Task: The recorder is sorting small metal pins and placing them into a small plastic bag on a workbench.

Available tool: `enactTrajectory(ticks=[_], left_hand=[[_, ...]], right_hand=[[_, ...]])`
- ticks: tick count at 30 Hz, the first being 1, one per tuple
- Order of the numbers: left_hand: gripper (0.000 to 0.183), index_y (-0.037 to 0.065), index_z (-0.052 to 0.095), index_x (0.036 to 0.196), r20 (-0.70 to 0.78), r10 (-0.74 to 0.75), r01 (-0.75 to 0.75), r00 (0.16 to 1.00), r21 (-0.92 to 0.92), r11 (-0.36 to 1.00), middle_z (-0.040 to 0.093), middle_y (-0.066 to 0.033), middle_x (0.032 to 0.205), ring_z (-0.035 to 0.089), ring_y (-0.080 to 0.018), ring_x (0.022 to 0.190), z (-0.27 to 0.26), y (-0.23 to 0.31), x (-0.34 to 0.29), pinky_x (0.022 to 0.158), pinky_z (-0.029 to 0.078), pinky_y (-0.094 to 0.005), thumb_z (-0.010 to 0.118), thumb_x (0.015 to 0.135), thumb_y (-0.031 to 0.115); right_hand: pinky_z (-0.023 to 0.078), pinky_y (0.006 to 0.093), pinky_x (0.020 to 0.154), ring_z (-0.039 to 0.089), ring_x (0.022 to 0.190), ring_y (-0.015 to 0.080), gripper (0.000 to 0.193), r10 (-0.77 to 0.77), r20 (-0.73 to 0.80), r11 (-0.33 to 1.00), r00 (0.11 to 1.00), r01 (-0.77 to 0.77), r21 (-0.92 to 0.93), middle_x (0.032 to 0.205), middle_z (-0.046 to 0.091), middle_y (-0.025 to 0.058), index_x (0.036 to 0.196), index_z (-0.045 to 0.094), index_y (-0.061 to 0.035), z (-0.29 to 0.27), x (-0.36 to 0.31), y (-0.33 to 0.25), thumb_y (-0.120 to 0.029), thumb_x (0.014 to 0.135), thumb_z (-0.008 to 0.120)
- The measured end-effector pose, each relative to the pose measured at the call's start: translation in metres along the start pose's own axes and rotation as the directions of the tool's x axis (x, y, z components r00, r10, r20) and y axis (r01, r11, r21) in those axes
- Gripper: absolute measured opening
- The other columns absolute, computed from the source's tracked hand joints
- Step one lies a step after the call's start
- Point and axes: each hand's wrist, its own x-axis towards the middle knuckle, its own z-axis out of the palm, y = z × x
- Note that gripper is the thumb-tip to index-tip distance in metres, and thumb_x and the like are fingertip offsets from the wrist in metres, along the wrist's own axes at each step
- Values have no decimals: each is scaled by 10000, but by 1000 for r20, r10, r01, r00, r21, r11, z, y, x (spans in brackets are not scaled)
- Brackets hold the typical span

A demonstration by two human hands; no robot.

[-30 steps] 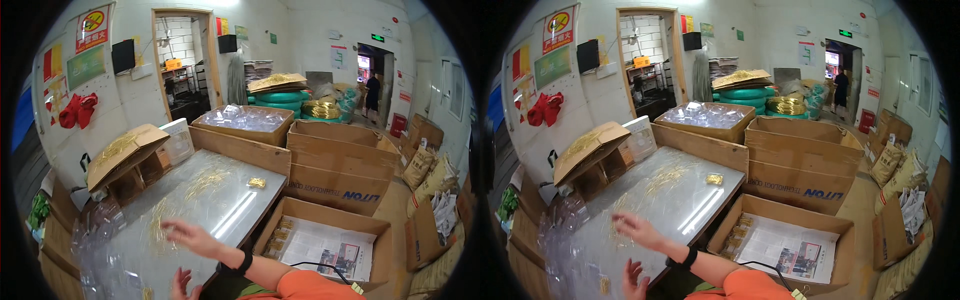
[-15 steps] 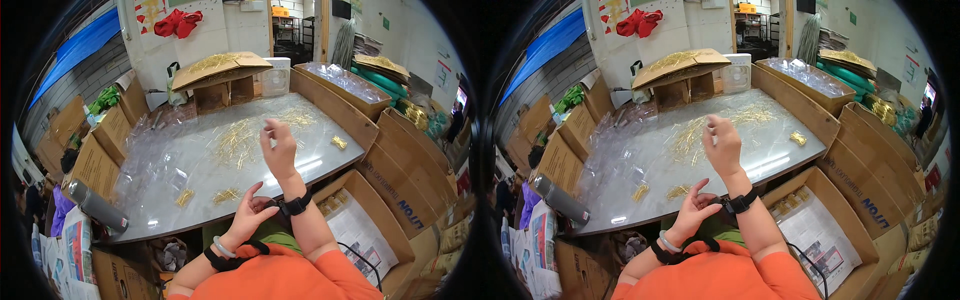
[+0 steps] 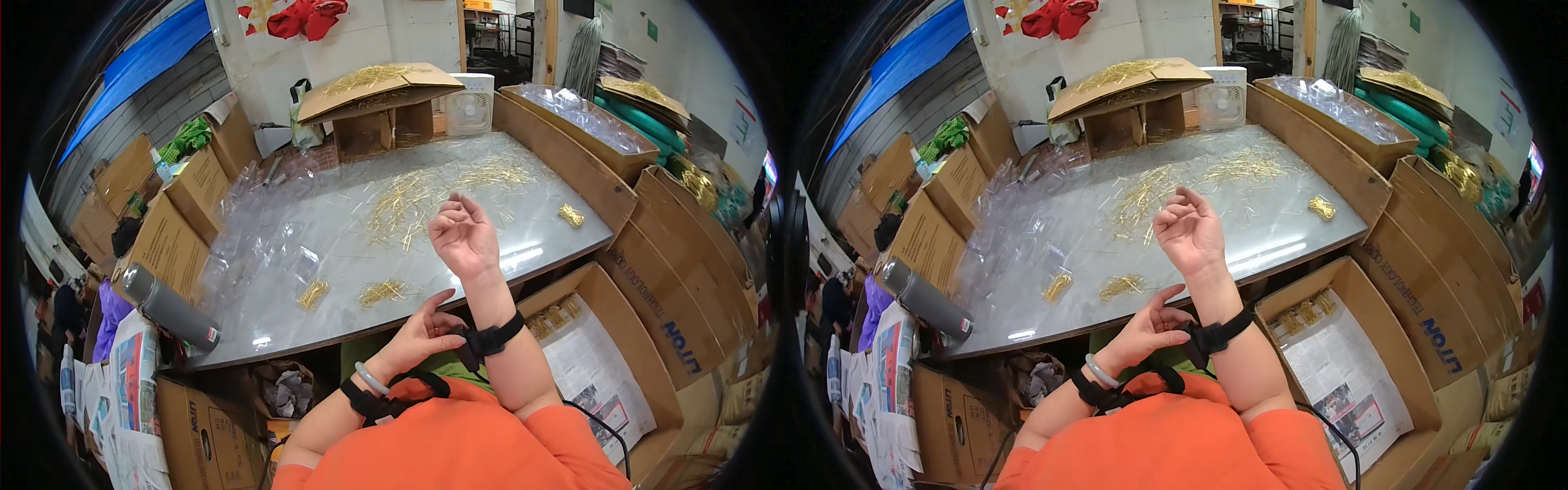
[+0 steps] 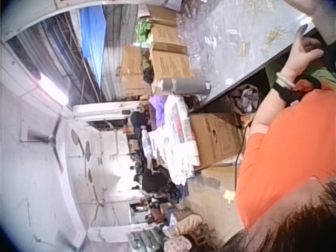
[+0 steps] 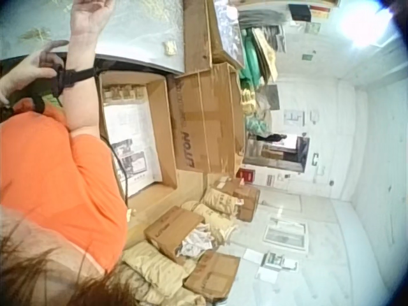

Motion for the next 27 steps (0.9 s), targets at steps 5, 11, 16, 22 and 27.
enactTrajectory(ticks=[5,11,16,22,27], left_hand=[[898,78,224,1629,27,-68,67,997,52,996,658,-108,1215,623,-160,1150,5,6,-5,1043,493,-331,756,912,-18],[845,91,253,1626,-6,-145,142,989,236,961,630,-108,1287,624,-163,1157,-21,-11,-9,1022,509,-332,737,939,0],[735,27,468,1506,-148,323,16,935,925,379,579,-163,1393,564,-322,1282,-85,23,-37,1101,461,-446,814,886,216],[712,-26,511,1431,-210,404,210,891,977,43,500,-216,1488,402,-391,1449,-122,10,-25,1214,313,-525,783,887,345],[685,-20,493,1437,-151,384,110,911,986,128,492,-217,1477,397,-439,1439,-127,-5,-10,1215,311,-533,765,898,304]], right_hand=[[480,297,652,570,653,121,79,-412,286,620,865,496,-608,849,631,23,1057,662,-36,5,-21,14,-67,993,629],[496,282,633,609,699,157,195,-254,745,-410,616,630,-660,863,642,80,1114,688,-36,-9,-22,28,3,924,706],[535,413,847,660,962,315,379,296,353,-557,888,460,-691,1018,692,155,1191,707,-41,-57,-27,-1,-149,844,813],[504,448,854,613,932,345,278,179,371,-757,911,369,-540,918,649,118,1022,730,-74,-97,-45,11,-161,777,829],[480,428,791,593,871,314,147,87,533,-751,841,407,-520,874,630,80,932,708,-91,-115,-39,49,-92,802,776]])
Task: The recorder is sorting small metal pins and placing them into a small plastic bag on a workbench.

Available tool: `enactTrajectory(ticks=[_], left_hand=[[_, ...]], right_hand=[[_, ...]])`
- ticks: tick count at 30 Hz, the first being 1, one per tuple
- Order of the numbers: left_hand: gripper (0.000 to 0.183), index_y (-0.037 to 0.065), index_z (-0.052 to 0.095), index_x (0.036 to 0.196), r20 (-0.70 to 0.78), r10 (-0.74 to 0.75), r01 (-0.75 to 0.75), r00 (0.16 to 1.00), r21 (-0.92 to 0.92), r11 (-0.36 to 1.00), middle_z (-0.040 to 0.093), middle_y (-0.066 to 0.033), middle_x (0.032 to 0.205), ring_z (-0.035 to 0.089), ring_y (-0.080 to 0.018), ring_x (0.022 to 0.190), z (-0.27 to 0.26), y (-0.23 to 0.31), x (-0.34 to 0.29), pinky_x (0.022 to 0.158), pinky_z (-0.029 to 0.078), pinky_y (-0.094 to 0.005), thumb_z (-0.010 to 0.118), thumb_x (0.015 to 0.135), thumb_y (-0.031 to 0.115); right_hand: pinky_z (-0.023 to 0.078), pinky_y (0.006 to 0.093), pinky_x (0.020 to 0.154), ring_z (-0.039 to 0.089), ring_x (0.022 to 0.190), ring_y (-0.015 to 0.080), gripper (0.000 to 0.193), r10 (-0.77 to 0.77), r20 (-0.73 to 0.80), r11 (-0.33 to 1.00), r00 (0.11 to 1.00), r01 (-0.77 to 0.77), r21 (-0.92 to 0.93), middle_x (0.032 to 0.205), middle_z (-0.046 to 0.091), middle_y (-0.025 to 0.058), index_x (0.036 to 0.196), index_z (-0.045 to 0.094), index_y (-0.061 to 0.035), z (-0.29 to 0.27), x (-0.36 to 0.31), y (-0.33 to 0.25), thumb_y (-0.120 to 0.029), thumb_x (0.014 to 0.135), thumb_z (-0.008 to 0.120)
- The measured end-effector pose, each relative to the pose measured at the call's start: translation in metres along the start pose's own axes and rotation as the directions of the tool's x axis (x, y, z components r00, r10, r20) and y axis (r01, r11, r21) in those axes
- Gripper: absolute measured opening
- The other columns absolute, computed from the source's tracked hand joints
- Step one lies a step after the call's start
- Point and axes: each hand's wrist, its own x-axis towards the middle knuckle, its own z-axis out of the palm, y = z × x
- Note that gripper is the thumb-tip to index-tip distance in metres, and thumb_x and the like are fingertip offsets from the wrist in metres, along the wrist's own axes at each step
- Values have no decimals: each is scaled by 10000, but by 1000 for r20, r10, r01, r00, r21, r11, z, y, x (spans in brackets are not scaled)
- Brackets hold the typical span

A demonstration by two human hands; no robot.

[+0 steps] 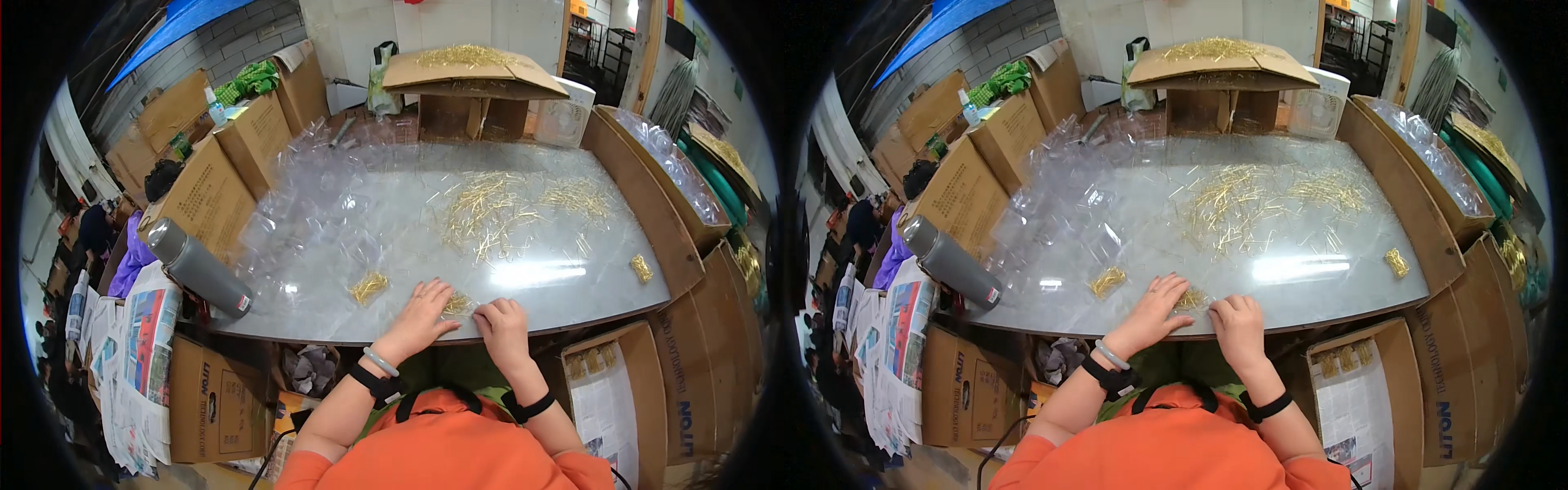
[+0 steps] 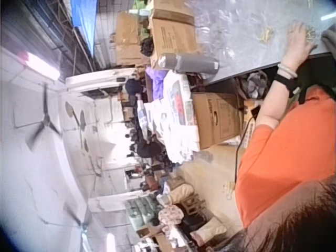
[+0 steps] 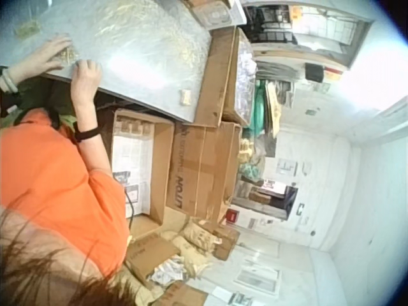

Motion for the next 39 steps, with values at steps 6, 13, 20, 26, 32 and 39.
enactTrajectory(ticks=[6,13,20,26,32,39], left_hand=[[574,5,508,1423,7,-139,139,990,-121,983,511,-226,1438,465,-474,1362,-4,14,-6,1179,381,-520,734,929,189],[566,-10,517,1412,-35,-79,75,996,-92,993,509,-225,1433,472,-454,1364,0,10,-4,1184,381,-527,735,922,171],[558,-24,511,1414,-13,-29,27,1000,-83,996,511,-223,1420,465,-415,1385,-7,10,-5,1200,353,-530,718,933,169],[570,-12,522,1415,0,-36,36,999,-99,994,525,-215,1413,471,-408,1386,-9,12,-3,1202,355,-537,736,914,155],[568,-11,532,1403,-28,-72,68,997,-116,991,544,-208,1370,490,-413,1366,-9,15,-6,1189,368,-546,751,900,140],[554,-37,510,1402,-51,-56,51,997,-83,995,530,-205,1351,483,-432,1356,-5,20,-3,1178,371,-554,726,914,113]], right_hand=[[502,461,954,605,1145,424,243,234,104,885,967,-256,390,1191,654,215,1215,631,-9,13,14,-4,-7,974,600],[423,472,1128,497,1350,456,515,145,297,707,944,-309,636,1442,531,270,1477,458,-9,35,28,7,19,968,534],[451,462,992,541,1164,319,498,-30,252,989,967,-8,149,1193,617,114,1228,624,-52,-25,34,-2,-147,786,834],[454,435,839,574,953,303,263,-86,142,990,986,69,123,986,641,58,1002,684,-86,-6,14,10,-118,780,821],[464,418,815,592,917,296,288,154,106,988,982,-154,-8,1000,657,74,1062,686,-60,-15,16,-10,-109,804,803],[481,417,803,624,924,296,294,57,60,995,997,-62,80,1022,692,99,1124,686,-52,6,6,-17,-21,836,737]])
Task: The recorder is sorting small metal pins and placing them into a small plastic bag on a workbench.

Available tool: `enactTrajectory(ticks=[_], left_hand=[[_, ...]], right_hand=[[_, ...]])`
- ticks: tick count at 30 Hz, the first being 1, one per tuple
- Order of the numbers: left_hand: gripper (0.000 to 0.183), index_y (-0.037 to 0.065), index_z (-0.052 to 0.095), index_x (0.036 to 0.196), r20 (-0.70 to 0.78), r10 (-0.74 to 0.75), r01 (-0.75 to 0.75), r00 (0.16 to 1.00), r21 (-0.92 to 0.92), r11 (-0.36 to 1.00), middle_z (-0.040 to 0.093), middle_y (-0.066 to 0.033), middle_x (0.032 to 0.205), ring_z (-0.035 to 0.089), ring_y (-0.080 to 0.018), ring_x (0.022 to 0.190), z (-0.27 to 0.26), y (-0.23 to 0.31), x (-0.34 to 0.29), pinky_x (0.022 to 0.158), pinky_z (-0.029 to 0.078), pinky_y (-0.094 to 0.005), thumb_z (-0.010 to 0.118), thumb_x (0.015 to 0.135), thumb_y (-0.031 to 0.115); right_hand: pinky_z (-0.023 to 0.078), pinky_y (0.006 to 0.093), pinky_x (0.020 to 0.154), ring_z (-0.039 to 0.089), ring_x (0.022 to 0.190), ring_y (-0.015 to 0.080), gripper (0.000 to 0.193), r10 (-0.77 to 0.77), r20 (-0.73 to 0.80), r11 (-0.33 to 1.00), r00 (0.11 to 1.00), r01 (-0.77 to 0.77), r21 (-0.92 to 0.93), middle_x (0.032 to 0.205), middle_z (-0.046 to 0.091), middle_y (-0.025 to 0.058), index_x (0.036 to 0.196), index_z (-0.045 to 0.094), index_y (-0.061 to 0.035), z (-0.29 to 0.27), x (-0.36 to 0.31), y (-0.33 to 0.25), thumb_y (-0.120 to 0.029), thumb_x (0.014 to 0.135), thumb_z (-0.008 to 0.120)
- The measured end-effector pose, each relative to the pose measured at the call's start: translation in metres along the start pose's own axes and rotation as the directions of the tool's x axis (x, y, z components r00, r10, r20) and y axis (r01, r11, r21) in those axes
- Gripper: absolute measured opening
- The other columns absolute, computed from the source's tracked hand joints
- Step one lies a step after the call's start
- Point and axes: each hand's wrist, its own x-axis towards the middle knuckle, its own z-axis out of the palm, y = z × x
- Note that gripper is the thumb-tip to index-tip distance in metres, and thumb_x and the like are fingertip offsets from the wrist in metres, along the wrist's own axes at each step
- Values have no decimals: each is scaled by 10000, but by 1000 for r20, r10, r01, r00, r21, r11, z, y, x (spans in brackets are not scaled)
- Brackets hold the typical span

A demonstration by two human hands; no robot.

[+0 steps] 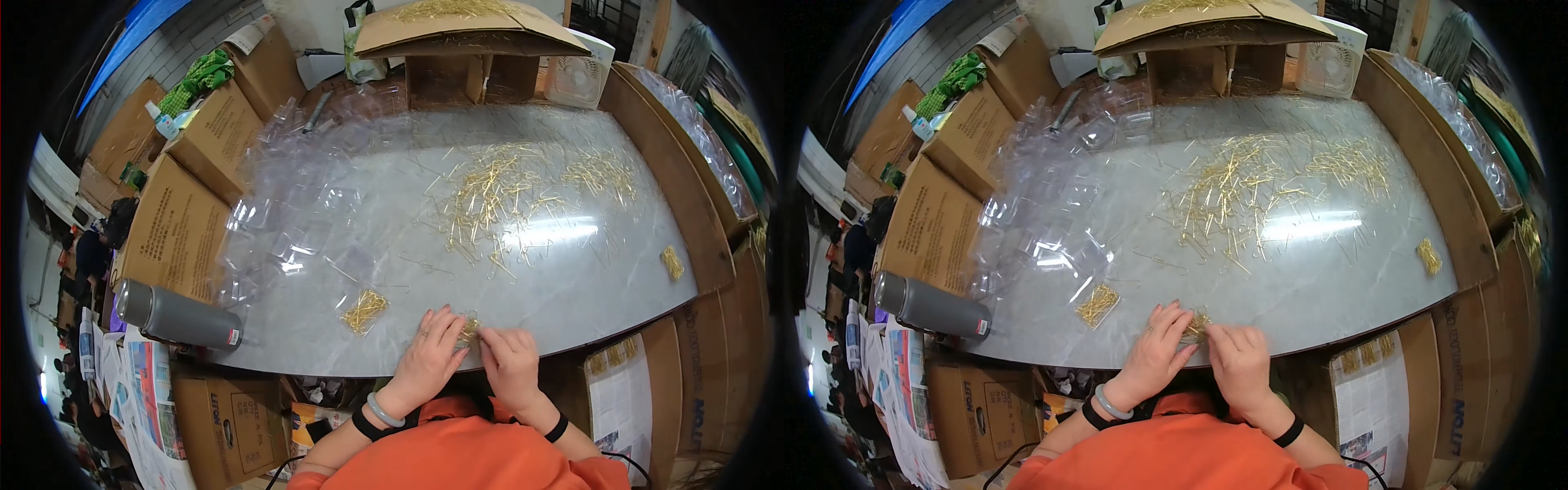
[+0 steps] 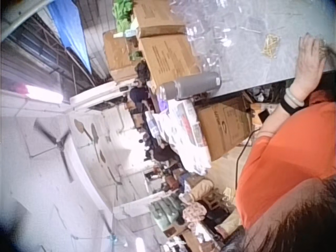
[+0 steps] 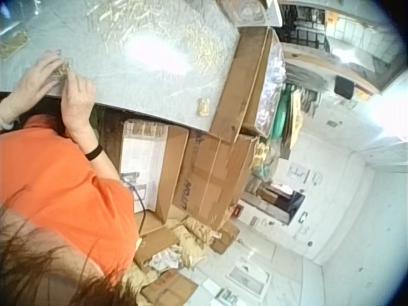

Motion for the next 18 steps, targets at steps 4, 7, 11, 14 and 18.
enactTrajectory(ticks=[4,7,11,14,18], left_hand=[[547,-35,516,1398,0,0,0,1000,-18,1000,540,-204,1338,485,-433,1351,-2,-2,-1,1172,376,-555,724,913,108],[548,-41,519,1395,-17,15,-15,1000,-11,1000,550,-207,1326,488,-431,1348,-1,-2,-1,1169,379,-555,726,908,102],[565,-52,515,1400,-27,19,-19,999,12,1000,554,-223,1326,496,-428,1340,-4,1,0,1166,386,-552,734,903,104],[589,-57,504,1414,-44,12,-12,999,0,1000,551,-236,1334,503,-428,1333,-3,0,-1,1167,390,-547,740,899,104],[634,-57,473,1445,-39,17,-17,999,-6,1000,541,-246,1353,506,-429,1331,1,-3,-3,1171,391,-542,745,893,94]], right_hand=[[499,420,842,632,956,314,321,18,84,987,996,-32,158,1043,697,108,1154,686,-54,-4,12,6,33,845,687],[484,413,905,605,1031,342,447,-86,165,993,983,72,92,1116,683,120,1258,650,-63,-14,37,14,64,829,653],[472,408,923,602,1013,341,495,-185,236,981,954,194,-14,1105,683,119,1307,627,-70,-17,51,13,65,832,668],[482,396,908,616,974,319,489,-66,249,996,966,77,-36,1060,691,106,1301,627,-70,-15,43,10,40,830,698],[523,375,848,640,969,291,372,65,209,998,976,-59,-38,1005,692,106,1228,649,-66,-9,24,5,-12,865,711]])
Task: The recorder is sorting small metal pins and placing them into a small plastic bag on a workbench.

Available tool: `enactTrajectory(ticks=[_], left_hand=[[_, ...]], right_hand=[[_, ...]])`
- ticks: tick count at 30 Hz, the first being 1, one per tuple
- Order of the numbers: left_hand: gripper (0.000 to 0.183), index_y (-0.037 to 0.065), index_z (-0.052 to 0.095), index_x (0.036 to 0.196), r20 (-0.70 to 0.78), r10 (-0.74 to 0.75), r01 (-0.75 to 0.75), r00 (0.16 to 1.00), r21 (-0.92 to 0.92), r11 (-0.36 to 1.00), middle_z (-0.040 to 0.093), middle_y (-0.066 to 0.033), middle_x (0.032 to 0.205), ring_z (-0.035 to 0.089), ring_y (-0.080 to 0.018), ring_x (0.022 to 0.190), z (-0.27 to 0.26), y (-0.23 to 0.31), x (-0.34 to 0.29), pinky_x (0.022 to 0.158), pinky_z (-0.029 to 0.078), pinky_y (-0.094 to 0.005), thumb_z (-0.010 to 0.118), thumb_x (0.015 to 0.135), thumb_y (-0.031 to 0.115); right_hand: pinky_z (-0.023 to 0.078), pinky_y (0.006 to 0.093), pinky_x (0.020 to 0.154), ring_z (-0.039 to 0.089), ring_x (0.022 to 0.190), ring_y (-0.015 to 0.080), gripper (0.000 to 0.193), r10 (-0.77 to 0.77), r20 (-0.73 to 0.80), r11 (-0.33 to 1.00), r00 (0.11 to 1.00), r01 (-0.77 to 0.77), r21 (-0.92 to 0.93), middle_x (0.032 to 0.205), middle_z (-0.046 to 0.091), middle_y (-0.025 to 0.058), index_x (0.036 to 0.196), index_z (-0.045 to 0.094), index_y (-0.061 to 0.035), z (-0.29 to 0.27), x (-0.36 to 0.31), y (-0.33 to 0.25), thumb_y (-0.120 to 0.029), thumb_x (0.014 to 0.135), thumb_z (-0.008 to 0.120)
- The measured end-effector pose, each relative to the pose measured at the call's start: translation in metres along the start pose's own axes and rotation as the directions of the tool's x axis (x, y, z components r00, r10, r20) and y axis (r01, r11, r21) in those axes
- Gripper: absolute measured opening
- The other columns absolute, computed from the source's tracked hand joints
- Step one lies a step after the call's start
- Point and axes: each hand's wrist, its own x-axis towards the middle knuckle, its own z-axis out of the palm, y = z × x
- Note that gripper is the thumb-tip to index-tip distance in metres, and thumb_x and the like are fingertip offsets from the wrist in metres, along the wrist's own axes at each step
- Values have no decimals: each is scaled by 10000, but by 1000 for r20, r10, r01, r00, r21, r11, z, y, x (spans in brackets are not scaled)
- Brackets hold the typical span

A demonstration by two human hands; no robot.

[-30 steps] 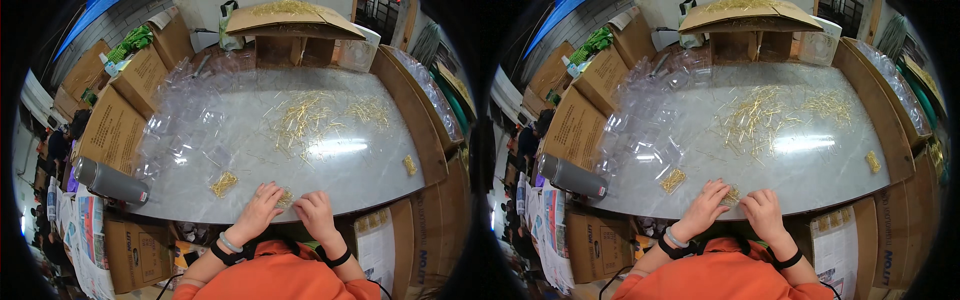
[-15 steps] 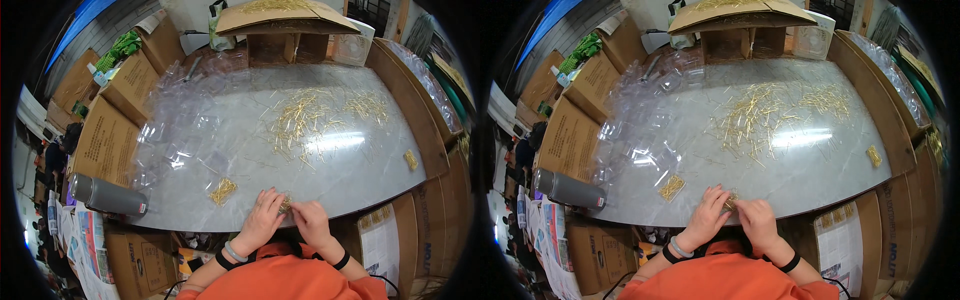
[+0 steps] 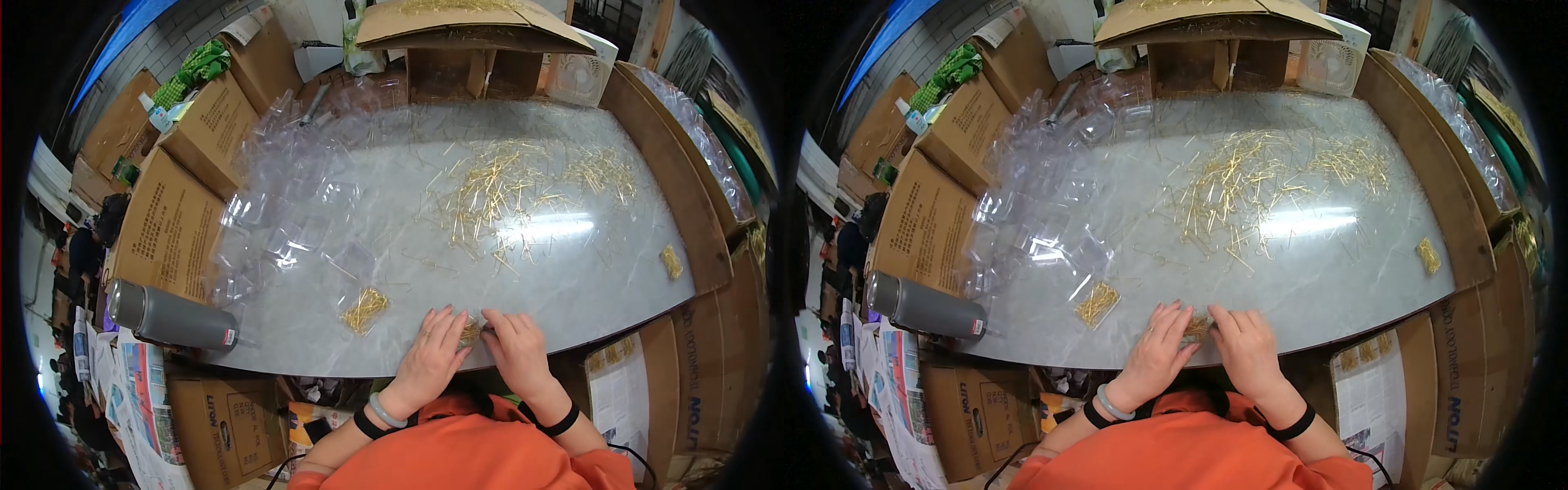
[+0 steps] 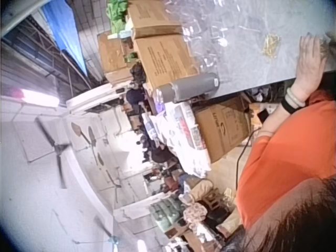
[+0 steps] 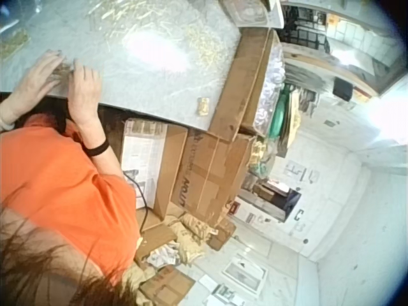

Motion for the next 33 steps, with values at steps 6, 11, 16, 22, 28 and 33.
enactTrajectory(ticks=[6,11,16,22,28,33], left_hand=[[688,-51,451,1472,4,-22,22,1000,17,1000,519,-243,1379,493,-406,1350,1,0,-2,1183,380,-535,759,877,107],[889,-41,287,1563,47,-15,21,999,-144,989,480,-258,1444,468,-449,1362,-8,-1,2,1205,337,-546,794,849,114],[1042,33,106,1650,143,-20,66,989,-323,944,486,-266,1453,487,-434,1363,-16,-18,-2,1160,402,-478,788,861,41],[787,-32,163,1617,196,-158,197,968,-196,961,411,-285,1528,420,-477,1407,-8,-8,-5,1224,283,-565,562,939,-44],[779,-103,153,1591,69,-100,106,993,-102,989,292,-317,1599,285,-474,1507,16,11,-3,1248,209,-581,481,885,-109],[810,-63,152,1613,50,-118,127,992,-303,944,279,-278,1629,247,-431,1543,10,12,-3,1256,205,-538,556,910,-47]], right_hand=[[548,428,857,658,1050,337,322,206,108,861,973,-233,452,1064,692,137,1206,651,-49,10,-3,-2,-56,894,732],[517,447,956,617,1146,361,409,-86,-55,972,995,96,213,1249,625,167,1274,612,-11,-3,10,-14,-70,891,743],[483,457,1028,556,1247,396,556,-213,46,968,976,204,143,1327,586,193,1367,557,-2,14,8,-8,-59,852,760],[464,465,1098,525,1318,407,578,-177,109,979,978,163,121,1393,560,206,1376,549,36,9,4,-4,-18,829,729],[463,468,1112,513,1347,405,500,-230,62,969,971,234,-73,1419,555,210,1344,567,81,24,-4,-9,14,851,620],[465,457,1111,523,1343,395,485,-237,62,970,970,239,-33,1409,564,201,1339,573,75,20,-1,-7,19,858,603]])
